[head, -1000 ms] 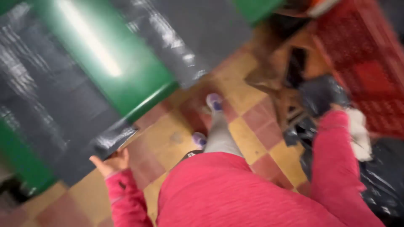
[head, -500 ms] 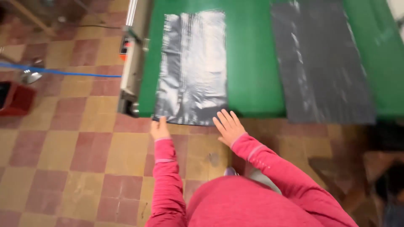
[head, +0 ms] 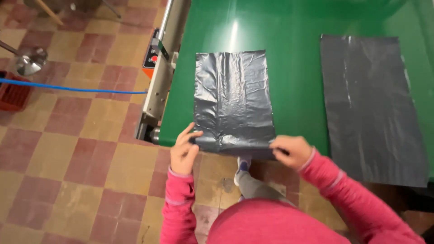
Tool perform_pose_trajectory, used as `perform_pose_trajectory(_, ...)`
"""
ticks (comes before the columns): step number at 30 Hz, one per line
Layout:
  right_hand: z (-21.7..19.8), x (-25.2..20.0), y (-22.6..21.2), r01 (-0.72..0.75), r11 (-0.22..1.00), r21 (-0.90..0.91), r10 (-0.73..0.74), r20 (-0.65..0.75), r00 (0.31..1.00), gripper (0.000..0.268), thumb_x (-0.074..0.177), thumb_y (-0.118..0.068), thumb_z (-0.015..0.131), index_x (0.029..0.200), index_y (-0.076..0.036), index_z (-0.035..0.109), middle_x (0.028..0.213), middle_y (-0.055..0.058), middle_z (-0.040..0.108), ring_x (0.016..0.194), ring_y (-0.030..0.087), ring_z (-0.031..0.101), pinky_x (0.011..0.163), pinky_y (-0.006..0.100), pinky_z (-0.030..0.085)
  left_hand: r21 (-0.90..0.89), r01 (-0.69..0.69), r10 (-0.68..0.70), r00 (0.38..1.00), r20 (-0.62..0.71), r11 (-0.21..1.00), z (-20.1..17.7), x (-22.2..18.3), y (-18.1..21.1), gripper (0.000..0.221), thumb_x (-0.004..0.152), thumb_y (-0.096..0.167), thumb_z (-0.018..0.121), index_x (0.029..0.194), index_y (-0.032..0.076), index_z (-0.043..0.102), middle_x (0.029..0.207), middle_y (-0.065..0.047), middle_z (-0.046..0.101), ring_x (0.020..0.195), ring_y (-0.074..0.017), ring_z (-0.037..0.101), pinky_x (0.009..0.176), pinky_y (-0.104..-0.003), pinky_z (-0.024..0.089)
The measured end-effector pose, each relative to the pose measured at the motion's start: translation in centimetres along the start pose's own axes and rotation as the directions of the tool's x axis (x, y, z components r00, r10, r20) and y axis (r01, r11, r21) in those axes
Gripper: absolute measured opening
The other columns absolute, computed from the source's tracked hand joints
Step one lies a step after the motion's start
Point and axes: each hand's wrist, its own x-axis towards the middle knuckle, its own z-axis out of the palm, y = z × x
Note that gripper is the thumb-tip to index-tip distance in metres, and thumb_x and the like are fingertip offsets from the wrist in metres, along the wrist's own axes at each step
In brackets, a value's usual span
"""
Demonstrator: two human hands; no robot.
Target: Folding black plastic bags on a conveyor belt and stacking them in a red crate.
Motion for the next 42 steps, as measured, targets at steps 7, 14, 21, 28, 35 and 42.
perform_pose_trajectory(7, -3.4, 16.7, 12.2, -0.099, 0.991, 0.085, 0.114, -0.198, 0.974, 0.02, 0.088, -0.012, 0.074, 0.105, -0.003, 0.07, 0.097, 0.013, 0.073, 0.087, 0.027, 0.073, 0.08, 0.035, 0.056, -0.15, 0.208, -0.201, 0.978, 0.055, 0.967, 3.6, 15.2, -10.2, 0.026, 0.091, 0.0, 0.07, 0.117, 0.002, 0.071, 0.121, -0.009, 0.067, 0.11, -0.0196, 0.064, 0.09, -0.029, 0.049)
perform_pose_trajectory(14, 1.2, 27.5, 27.0, -0.267, 0.952, -0.149, 0.238, -0.19, 0.953, 0.014, 0.088, -0.02, 0.074, 0.099, -0.011, 0.073, 0.095, 0.007, 0.072, 0.091, 0.03, 0.067, 0.082, 0.041, 0.054, 0.157, 0.217, -0.231, 0.97, 0.073, 0.963, 9.7, 25.2, -25.5, 0.034, 0.085, 0.002, 0.073, 0.117, 0.008, 0.071, 0.113, -0.011, 0.067, 0.107, -0.0257, 0.067, 0.095, -0.031, 0.052)
perform_pose_trajectory(21, 1.0, 29.7, 26.2, -0.208, 0.934, -0.291, 0.207, -0.037, 0.978, 0.032, 0.076, -0.022, 0.077, 0.103, -0.006, 0.068, 0.1, 0.014, 0.066, 0.098, 0.036, 0.06, 0.086, 0.045, 0.049, 0.573, 0.044, -0.158, 0.976, 0.151, 0.818, 11.3, 25.0, -23.6, 0.034, 0.083, 0.014, 0.076, 0.117, 0.011, 0.07, 0.122, -0.013, 0.062, 0.11, -0.0361, 0.059, 0.092, -0.044, 0.05)
perform_pose_trajectory(28, 2.7, 30.4, 24.8, -0.29, 0.857, -0.426, 0.385, 0.154, 0.91, 0.017, 0.078, -0.01, 0.075, 0.093, -0.01, 0.067, 0.096, 0.011, 0.068, 0.098, 0.034, 0.061, 0.085, 0.046, 0.047, 0.406, 0.331, -0.433, 0.881, 0.192, 0.852, 13.5, 20.2, -20.1, 0.042, 0.092, 0.039, 0.071, 0.125, 0.013, 0.069, 0.128, -0.011, 0.068, 0.111, -0.0358, 0.064, 0.089, -0.046, 0.054)
perform_pose_trajectory(35, 1.5, 19.7, 10.0, -0.11, 0.959, -0.26, 0.064, -0.181, 0.981, 0.022, 0.074, 0.0, 0.074, 0.091, -0.011, 0.064, 0.095, 0.007, 0.063, 0.096, 0.033, 0.057, 0.085, 0.044, 0.042, -0.501, 0.865, -0.744, 0.316, 0.589, -0.029, 7.9, 17.0, -22.8, 0.104, 0.083, 0.087, 0.024, 0.144, 0.006, 0.047, 0.146, -0.016, 0.055, 0.133, -0.0343, 0.053, 0.095, -0.048, 0.046)
perform_pose_trajectory(42, 8.2, 10.3, 7.3, -0.147, 0.93, -0.337, 0.055, -0.27, 0.961, 0.023, 0.067, -0.002, 0.074, 0.086, -0.013, 0.066, 0.095, 0.004, 0.064, 0.099, 0.029, 0.058, 0.086, 0.044, 0.044, -0.597, 0.719, -0.611, 0.663, 0.432, 0.357, 4.7, 10.5, -28.5, 0.094, 0.093, 0.07, 0.047, 0.151, -0.004, 0.042, 0.152, -0.017, 0.052, 0.142, -0.0319, 0.049, 0.118, -0.044, 0.037)
